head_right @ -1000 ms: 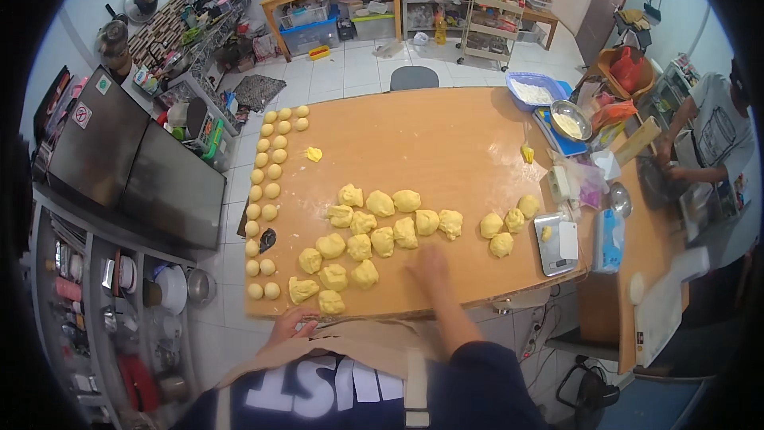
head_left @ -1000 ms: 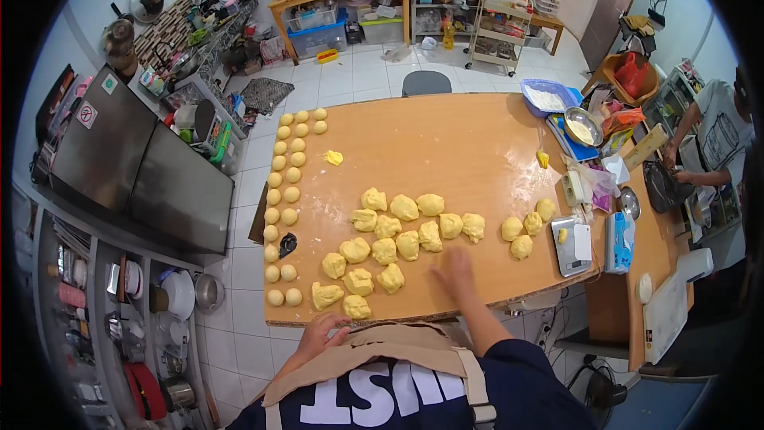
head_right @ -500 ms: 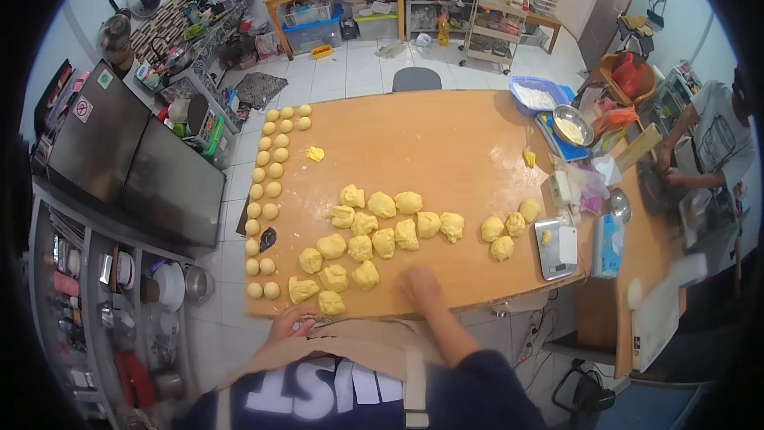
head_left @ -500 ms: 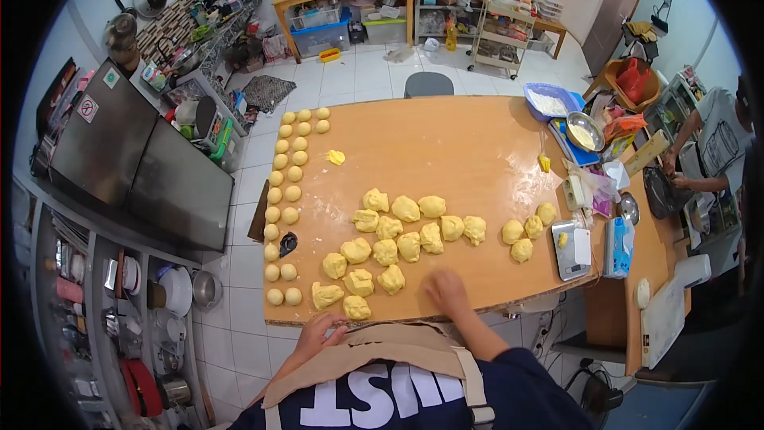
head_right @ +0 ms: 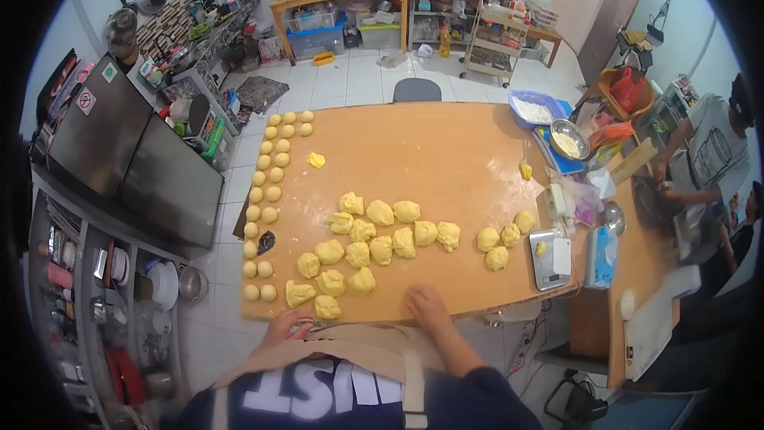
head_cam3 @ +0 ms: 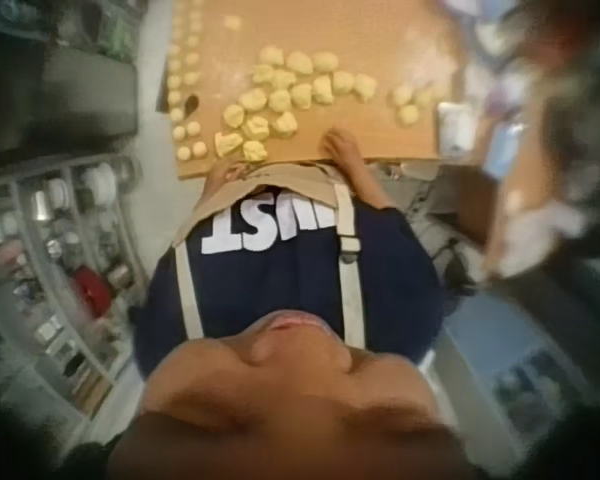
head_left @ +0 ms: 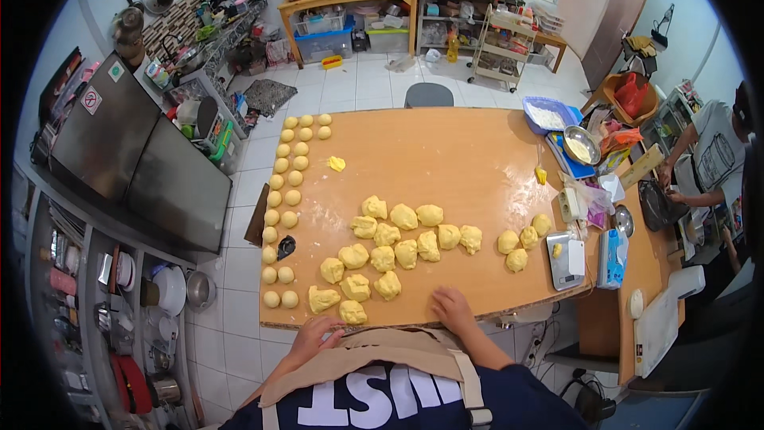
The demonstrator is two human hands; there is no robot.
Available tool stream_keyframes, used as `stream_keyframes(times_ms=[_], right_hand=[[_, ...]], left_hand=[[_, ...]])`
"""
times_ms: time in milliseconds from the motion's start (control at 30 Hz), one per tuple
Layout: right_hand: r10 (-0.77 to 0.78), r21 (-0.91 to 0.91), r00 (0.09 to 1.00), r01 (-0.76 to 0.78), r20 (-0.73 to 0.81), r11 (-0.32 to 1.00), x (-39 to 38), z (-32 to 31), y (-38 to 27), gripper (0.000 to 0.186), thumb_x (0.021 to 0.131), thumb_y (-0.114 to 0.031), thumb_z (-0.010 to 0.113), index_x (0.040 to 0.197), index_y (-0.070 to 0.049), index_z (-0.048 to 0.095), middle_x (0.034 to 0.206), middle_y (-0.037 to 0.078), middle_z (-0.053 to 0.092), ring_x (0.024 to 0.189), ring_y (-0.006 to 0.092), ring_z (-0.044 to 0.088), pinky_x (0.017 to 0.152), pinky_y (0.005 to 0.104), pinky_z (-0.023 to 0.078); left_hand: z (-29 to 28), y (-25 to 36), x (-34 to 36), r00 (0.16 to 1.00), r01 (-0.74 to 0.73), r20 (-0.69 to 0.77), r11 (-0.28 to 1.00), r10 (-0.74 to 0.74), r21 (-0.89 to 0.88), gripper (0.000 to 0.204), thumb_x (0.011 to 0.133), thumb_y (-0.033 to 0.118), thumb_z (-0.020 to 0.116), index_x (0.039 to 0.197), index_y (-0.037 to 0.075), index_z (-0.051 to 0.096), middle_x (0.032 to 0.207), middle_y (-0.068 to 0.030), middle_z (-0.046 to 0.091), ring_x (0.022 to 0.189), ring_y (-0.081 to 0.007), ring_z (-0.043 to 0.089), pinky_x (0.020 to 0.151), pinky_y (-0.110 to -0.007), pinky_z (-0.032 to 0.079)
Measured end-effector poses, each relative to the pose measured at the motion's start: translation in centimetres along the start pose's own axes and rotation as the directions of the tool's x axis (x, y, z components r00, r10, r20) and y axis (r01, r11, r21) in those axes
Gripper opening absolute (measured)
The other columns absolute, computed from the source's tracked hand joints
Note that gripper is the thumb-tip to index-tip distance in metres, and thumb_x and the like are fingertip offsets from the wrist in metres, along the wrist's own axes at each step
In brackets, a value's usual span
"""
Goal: The person shapes portions of dough into balls by hand and arranges them in rows on the table.
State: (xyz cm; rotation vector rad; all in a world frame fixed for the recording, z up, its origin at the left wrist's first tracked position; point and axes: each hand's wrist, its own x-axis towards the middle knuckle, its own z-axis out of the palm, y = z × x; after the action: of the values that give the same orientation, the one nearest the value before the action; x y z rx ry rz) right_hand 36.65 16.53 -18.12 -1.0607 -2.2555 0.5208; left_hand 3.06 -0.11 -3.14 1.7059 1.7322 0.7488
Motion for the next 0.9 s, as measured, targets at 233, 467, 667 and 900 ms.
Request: stream_keyframes(times_ms=[233, 467, 667, 900], right_hand=[[0.237, -0.091, 0.969, -0.243, -0.077, 0.966, 4.2, -1.6, 1.7, 0.026, 0.072, -0.020, 0.080, 0.088, -0.006, 0.066, 0.092, 0.013, 0.061, 0.091, 0.0344, 0.057, 0.081, 0.0432, 0.047], [-0.017, 0.093, 0.998, 0.012, 0.056, 0.996, 0.3, -0.2, 0.4, 0.020, 0.077, -0.018, 0.075, 0.088, -0.004, 0.066, 0.088, 0.014, 0.062, 0.091, 0.0338, 0.060, 0.086, 0.0426, 0.049], [0.100, -0.028, 0.992, -0.103, -0.082, 0.994, 3.0, -1.3, 4.7, 0.016, 0.074, -0.013, 0.076, 0.079, -0.004, 0.064, 0.084, 0.013, 0.061, 0.083, 0.0319, 0.060, 0.072, 0.0419, 0.050], [-0.126, 0.092, 0.991, 0.121, 0.041, 0.988, 2.2, 0.7, 0.2, 0.017, 0.077, -0.017, 0.074, 0.081, -0.004, 0.063, 0.086, 0.013, 0.060, 0.082, 0.0334, 0.059, 0.073, 0.0412, 0.050]], left_hand=[[1.3, -1.1, -0.7, 0.996, 0.083, -0.018, 0.988, -0.086, -0.129, 0.023, 0.089, 0.021, 0.066, 0.107, 0.007, 0.067, 0.103, -0.0118, 0.067, 0.099, -0.0288, 0.063, 0.085, -0.037, 0.049], [1.1, -0.8, 0.1, 1.000, -0.011, -0.002, 0.997, 0.011, -0.078, 0.023, 0.088, 0.022, 0.067, 0.106, 0.007, 0.067, 0.102, -0.0120, 0.067, 0.098, -0.0288, 0.064, 0.084, -0.037, 0.049], [3.8, -5.2, -1.6, 0.986, 0.169, 0.037, 0.942, -0.165, -0.291, 0.020, 0.089, 0.019, 0.066, 0.102, 0.004, 0.068, 0.100, -0.0115, 0.068, 0.095, -0.0263, 0.064, 0.083, -0.035, 0.049], [4.0, -2.6, 0.4, 0.997, 0.074, 0.038, 0.986, -0.069, -0.147, 0.019, 0.087, 0.018, 0.067, 0.098, 0.003, 0.068, 0.098, -0.0110, 0.068, 0.095, -0.0272, 0.064, 0.082, -0.035, 0.050]])
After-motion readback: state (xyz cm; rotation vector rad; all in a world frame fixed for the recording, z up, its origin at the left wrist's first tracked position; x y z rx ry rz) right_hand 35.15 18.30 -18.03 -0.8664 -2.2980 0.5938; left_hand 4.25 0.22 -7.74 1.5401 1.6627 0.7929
